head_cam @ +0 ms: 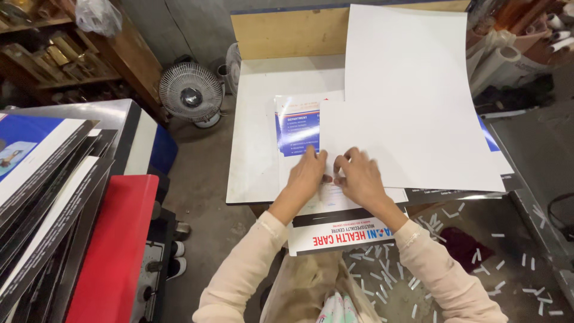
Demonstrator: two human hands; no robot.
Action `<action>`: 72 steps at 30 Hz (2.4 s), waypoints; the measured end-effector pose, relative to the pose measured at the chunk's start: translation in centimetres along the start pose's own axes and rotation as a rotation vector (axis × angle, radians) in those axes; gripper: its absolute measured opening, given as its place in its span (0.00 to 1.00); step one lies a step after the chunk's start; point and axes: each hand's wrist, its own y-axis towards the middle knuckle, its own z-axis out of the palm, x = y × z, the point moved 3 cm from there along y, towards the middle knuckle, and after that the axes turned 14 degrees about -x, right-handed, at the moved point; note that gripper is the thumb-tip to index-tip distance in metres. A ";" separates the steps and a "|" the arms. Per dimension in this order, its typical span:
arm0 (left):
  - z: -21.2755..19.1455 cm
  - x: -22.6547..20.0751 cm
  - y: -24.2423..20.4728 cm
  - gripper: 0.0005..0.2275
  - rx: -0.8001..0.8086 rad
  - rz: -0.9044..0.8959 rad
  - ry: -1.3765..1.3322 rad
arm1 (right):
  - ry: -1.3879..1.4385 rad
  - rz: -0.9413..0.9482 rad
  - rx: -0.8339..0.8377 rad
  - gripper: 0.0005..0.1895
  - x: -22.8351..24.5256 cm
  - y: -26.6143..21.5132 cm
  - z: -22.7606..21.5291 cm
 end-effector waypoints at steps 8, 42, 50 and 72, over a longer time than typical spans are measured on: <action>-1.5 0.5 0.4 0.27 0.011 0.119 0.010 | 0.298 -0.076 -0.202 0.07 -1.3 -2.2 0.0; -1.1 -0.8 -4.9 0.03 -0.232 0.325 -0.277 | 0.386 0.184 -0.014 0.23 2.0 -1.2 -3.2; -1.1 -0.9 -4.9 0.03 -0.216 0.277 -0.270 | 0.627 0.301 0.007 0.21 0.4 -1.5 -3.0; -1.0 -0.5 -4.8 0.07 -0.309 0.290 -0.345 | 0.200 0.688 -0.725 0.13 -12.0 -9.8 -9.9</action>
